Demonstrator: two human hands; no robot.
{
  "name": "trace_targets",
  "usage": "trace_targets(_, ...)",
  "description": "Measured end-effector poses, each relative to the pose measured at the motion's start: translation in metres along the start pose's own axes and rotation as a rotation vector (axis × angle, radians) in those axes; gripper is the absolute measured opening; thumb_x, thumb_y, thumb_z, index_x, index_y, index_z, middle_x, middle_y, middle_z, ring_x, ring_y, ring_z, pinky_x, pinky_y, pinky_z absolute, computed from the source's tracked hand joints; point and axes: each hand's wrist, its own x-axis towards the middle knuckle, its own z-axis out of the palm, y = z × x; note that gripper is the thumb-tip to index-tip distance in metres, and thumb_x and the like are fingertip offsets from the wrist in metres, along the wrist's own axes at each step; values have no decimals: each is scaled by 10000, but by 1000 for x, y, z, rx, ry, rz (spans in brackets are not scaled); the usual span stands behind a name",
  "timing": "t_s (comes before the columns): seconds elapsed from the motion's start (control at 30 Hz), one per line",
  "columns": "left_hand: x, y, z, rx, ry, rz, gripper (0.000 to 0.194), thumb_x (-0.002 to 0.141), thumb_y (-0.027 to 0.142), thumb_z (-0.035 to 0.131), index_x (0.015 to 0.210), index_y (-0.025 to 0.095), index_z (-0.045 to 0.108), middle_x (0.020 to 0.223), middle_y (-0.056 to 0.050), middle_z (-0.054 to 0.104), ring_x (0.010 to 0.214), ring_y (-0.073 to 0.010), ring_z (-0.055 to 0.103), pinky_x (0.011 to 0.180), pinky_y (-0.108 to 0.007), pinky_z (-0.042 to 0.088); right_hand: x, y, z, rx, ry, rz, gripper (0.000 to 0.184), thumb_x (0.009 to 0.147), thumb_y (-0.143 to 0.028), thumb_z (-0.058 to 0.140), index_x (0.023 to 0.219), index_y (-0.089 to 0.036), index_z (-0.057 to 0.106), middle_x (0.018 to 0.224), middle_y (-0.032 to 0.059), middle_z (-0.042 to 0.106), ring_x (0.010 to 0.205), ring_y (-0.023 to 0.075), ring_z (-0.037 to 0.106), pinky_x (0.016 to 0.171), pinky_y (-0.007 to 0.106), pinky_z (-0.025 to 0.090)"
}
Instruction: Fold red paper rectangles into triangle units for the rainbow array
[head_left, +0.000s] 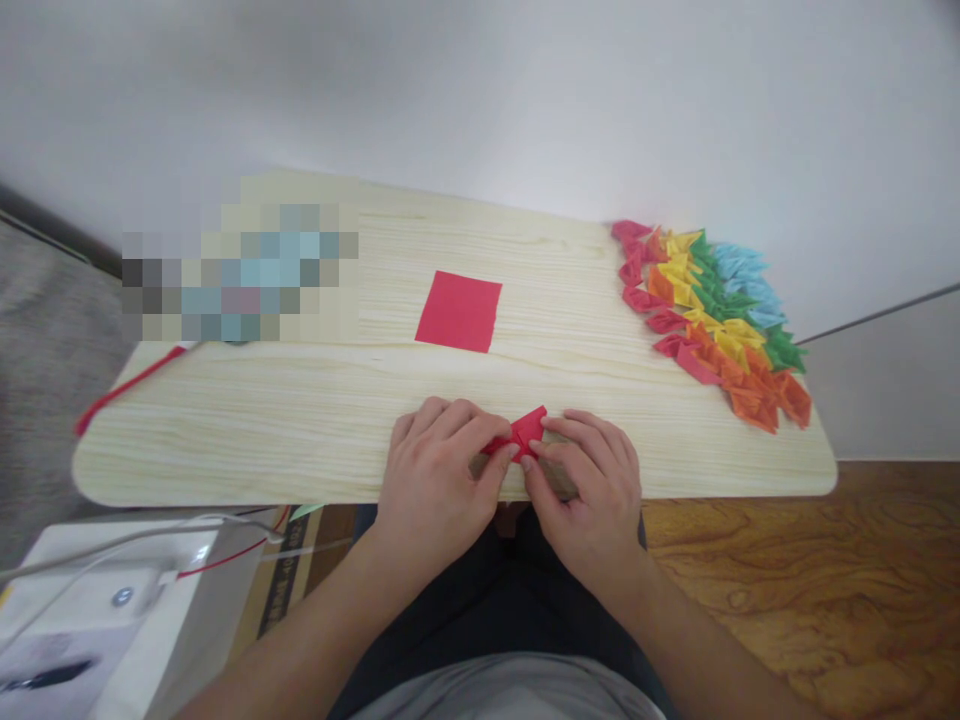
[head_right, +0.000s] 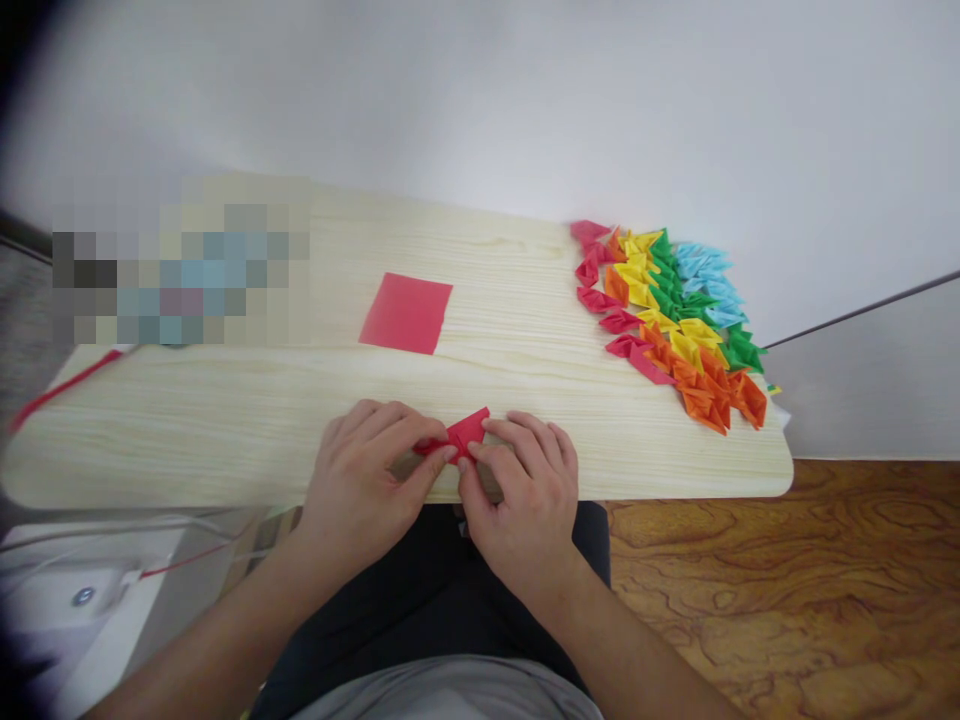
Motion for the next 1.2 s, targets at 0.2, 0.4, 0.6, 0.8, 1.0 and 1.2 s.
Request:
trace_targets(0.2, -6, -9, -5, -29, 11, 64, 138, 962, 273, 645, 987, 312, 775, 1051, -20, 710, 1026, -248, 584, 910, -448, 435, -1, 0, 0, 7, -21, 19, 87, 893, -230, 741, 963, -277, 720, 1178, 37, 746, 1222, 297, 620, 1090, 542, 418)
trace_targets(0.4, -16, -6, -10, 43, 15, 70, 231, 945, 181, 625, 1038, 334, 770, 1111, -17, 713, 1092, -264, 584, 940, -478, 415, 5, 2, -4, 35, -53, 17, 94, 888, -225, 739, 965, -279, 736, 1172, 31, 731, 1192, 293, 597, 1092, 539, 405)
trace_targets(0.6, -44, 12, -6, 92, 69, 52, 157, 949, 291, 637, 1067, 299, 741, 1130, -29, 730, 1104, -288, 606, 966, -518, 384, 26, 7, -8, 49, -181, -57, 113, 869, -214, 749, 923, -297, 804, 1171, 47, 684, 1154, 289, 559, 1029, 504, 431)
trace_targets(0.8, -60, 10, -7, -4, 35, 175, 178, 925, 276, 673, 1097, 283, 721, 1151, -31, 736, 1091, -270, 613, 981, -491, 407, 48, 12, -11, 63, -373, -192, 176, 872, -151, 704, 915, -283, 812, 973, 42, 666, 1004, 250, 554, 892, 434, 443)
trace_targets(1.0, -40, -12, -21, -39, -9, 215, 312, 897, 229, 699, 1206, 268, 679, 1227, -37, 718, 1166, -262, 590, 1024, -461, 413, 58, 10, -18, 53, -547, -389, 201, 866, -103, 680, 937, -262, 779, 949, 28, 690, 1004, 248, 544, 897, 421, 402)
trace_targets(1.2, -39, -11, -20, 12, -48, 222, 135, 961, 258, 629, 1046, 282, 731, 1144, -19, 754, 1094, -249, 616, 986, -476, 377, 31, 6, -13, 6, -338, -289, 130, 961, -154, 616, 1003, -218, 721, 964, 55, 732, 1004, 253, 564, 872, 430, 418)
